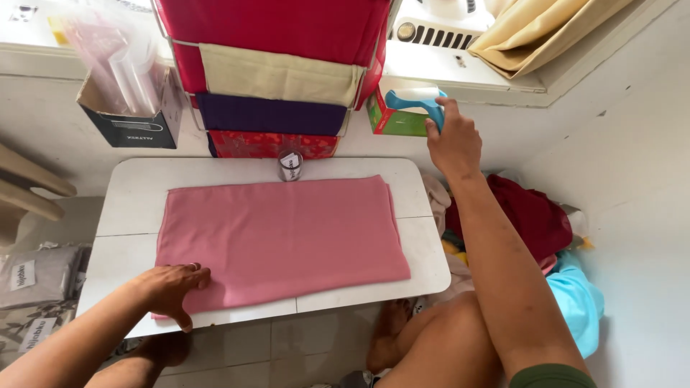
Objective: Clean a pink fabric item with a lint roller and fold it on a table.
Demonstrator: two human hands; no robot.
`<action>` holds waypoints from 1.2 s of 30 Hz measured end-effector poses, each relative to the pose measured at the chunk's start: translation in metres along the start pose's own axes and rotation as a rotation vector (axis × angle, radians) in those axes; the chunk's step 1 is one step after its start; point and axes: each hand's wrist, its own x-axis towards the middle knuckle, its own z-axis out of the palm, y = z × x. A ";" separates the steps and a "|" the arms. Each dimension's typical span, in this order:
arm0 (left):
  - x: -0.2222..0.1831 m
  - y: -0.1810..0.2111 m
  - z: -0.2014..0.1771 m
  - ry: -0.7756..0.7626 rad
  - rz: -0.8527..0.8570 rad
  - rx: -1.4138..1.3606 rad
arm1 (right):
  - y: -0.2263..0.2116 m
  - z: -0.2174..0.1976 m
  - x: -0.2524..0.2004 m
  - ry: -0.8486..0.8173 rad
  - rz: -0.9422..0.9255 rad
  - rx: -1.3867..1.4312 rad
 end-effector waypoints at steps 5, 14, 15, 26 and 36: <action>0.038 -0.031 0.055 0.233 0.124 0.202 | 0.013 0.014 0.005 0.369 -0.355 -0.816; -0.019 -0.010 0.040 0.654 0.382 0.278 | -0.010 0.064 -0.117 -0.941 -0.638 -0.222; -0.015 -0.014 0.048 0.645 0.383 0.270 | 0.009 0.082 -0.135 -0.952 -0.637 -0.218; -0.041 -0.013 0.014 0.414 -0.058 -0.176 | 0.141 0.152 -0.186 -0.880 -0.669 -0.269; -0.135 -0.006 -0.077 0.346 -0.173 -0.426 | 0.077 0.034 -0.126 -0.772 -0.411 0.081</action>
